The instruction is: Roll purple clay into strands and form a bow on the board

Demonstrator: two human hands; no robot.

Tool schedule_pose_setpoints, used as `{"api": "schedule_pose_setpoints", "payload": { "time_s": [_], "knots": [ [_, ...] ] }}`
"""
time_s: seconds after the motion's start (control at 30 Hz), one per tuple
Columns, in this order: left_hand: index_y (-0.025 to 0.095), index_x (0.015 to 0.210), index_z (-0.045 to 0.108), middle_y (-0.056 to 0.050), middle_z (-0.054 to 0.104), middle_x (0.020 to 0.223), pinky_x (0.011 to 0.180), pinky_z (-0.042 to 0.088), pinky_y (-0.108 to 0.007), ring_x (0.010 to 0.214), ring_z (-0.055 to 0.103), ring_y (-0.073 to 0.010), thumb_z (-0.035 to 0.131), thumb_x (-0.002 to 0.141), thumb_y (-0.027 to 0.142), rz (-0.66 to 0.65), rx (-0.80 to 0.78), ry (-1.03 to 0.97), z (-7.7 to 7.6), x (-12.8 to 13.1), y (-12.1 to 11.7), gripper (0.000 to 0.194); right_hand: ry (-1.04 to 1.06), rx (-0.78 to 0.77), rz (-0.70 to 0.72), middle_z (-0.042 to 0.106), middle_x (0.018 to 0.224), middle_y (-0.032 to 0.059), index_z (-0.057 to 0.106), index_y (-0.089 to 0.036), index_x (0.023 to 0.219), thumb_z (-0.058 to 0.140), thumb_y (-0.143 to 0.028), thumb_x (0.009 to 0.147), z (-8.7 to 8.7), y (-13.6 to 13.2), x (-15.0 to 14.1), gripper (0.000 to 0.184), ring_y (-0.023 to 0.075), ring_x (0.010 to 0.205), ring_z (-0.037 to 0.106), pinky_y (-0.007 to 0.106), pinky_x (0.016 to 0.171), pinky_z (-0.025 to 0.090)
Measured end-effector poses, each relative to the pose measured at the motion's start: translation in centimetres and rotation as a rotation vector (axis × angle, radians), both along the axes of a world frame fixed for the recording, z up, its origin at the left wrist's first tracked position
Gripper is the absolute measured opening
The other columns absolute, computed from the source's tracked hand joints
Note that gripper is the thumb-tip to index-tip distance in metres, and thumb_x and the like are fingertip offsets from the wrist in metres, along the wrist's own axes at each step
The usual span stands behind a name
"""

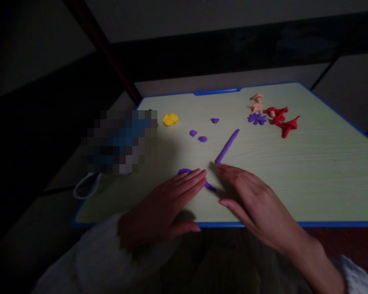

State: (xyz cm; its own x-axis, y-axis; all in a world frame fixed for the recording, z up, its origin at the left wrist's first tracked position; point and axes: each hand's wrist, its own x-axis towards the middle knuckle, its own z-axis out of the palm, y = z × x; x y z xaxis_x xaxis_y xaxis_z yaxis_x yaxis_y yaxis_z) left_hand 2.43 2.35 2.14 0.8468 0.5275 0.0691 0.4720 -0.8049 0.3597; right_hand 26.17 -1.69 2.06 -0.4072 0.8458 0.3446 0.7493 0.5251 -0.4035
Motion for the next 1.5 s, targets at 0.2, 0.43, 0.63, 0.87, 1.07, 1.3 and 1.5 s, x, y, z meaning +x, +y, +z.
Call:
{"api": "schedule_pose_setpoints", "payload": {
  "time_s": [0.2,0.43,0.63,0.87,1.07,1.3,1.5],
  "knots": [
    [0.005,0.143,0.024,-0.016,0.019,0.154,0.119,0.017,-0.040,0.144,0.011,-0.0238,0.037,0.083,0.069,0.022,0.023,-0.024,-0.5,0.9,-1.0,0.089,0.010,0.013,-0.009,0.059,0.127,0.0119,0.041,-0.018,0.135,0.047,-0.036,0.092,-0.2,-0.1,0.3,0.046,0.0272,0.114,0.058,0.045,0.094,0.050],
    [0.008,0.144,0.024,-0.012,0.016,0.155,0.119,0.014,-0.040,0.145,0.011,-0.0231,0.037,0.082,0.070,0.012,-0.011,-0.019,-0.6,1.0,-1.2,0.089,0.010,-0.001,-0.008,0.059,0.127,0.0122,0.040,-0.018,0.135,0.047,-0.036,0.092,-0.2,0.1,0.2,0.047,0.0269,0.114,0.058,0.045,0.094,0.050],
    [0.011,0.143,0.028,-0.009,0.023,0.154,0.120,0.010,-0.037,0.144,0.014,-0.0206,0.037,0.084,0.068,-0.073,-0.054,-0.044,-0.3,1.3,-1.0,0.083,0.021,0.012,-0.049,0.060,0.125,0.0120,0.043,-0.019,0.133,0.047,-0.036,0.092,-0.4,0.0,0.2,0.044,0.0277,0.112,0.058,0.046,0.093,0.050],
    [0.008,0.145,0.024,-0.015,0.022,0.153,0.118,0.015,-0.041,0.143,0.017,-0.0252,0.049,0.080,0.065,-0.036,-0.097,-0.223,-0.2,0.6,-0.4,0.089,0.051,-0.005,-0.078,0.063,0.118,0.0120,0.048,-0.020,0.126,0.046,-0.037,0.093,-0.3,0.2,0.1,0.038,0.0252,0.098,0.063,0.039,0.079,0.053],
    [0.018,0.121,0.057,-0.010,0.058,0.129,0.107,0.038,-0.041,0.122,0.052,-0.0248,0.066,0.079,0.030,0.405,-0.291,-0.411,1.1,-2.1,2.8,0.044,0.173,-0.068,-0.172,0.058,0.079,0.0054,0.059,-0.021,0.081,0.052,-0.035,0.090,0.4,0.1,-0.4,0.018,0.0191,0.070,0.059,0.032,0.064,0.049],
    [0.011,0.095,0.064,-0.011,0.069,0.102,0.087,0.050,-0.036,0.097,0.064,-0.0219,0.066,0.075,0.028,0.424,-0.647,-0.628,0.4,-1.6,5.3,0.026,0.143,-0.211,-0.129,0.056,0.082,0.0053,0.055,-0.019,0.083,0.054,-0.033,0.089,-0.9,0.9,-1.5,0.014,0.0200,0.074,0.054,0.034,0.066,0.042],
    [0.013,0.092,0.065,-0.008,0.069,0.099,0.085,0.050,-0.031,0.094,0.064,-0.0175,0.063,0.079,0.027,0.369,-0.660,-0.671,-1.0,-1.2,5.9,0.019,0.097,-0.191,-0.058,0.056,0.082,0.0059,0.054,-0.019,0.082,0.046,-0.026,0.092,-0.9,1.3,-2.0,0.014,0.0209,0.077,0.053,0.035,0.069,0.041]
  ]
}}
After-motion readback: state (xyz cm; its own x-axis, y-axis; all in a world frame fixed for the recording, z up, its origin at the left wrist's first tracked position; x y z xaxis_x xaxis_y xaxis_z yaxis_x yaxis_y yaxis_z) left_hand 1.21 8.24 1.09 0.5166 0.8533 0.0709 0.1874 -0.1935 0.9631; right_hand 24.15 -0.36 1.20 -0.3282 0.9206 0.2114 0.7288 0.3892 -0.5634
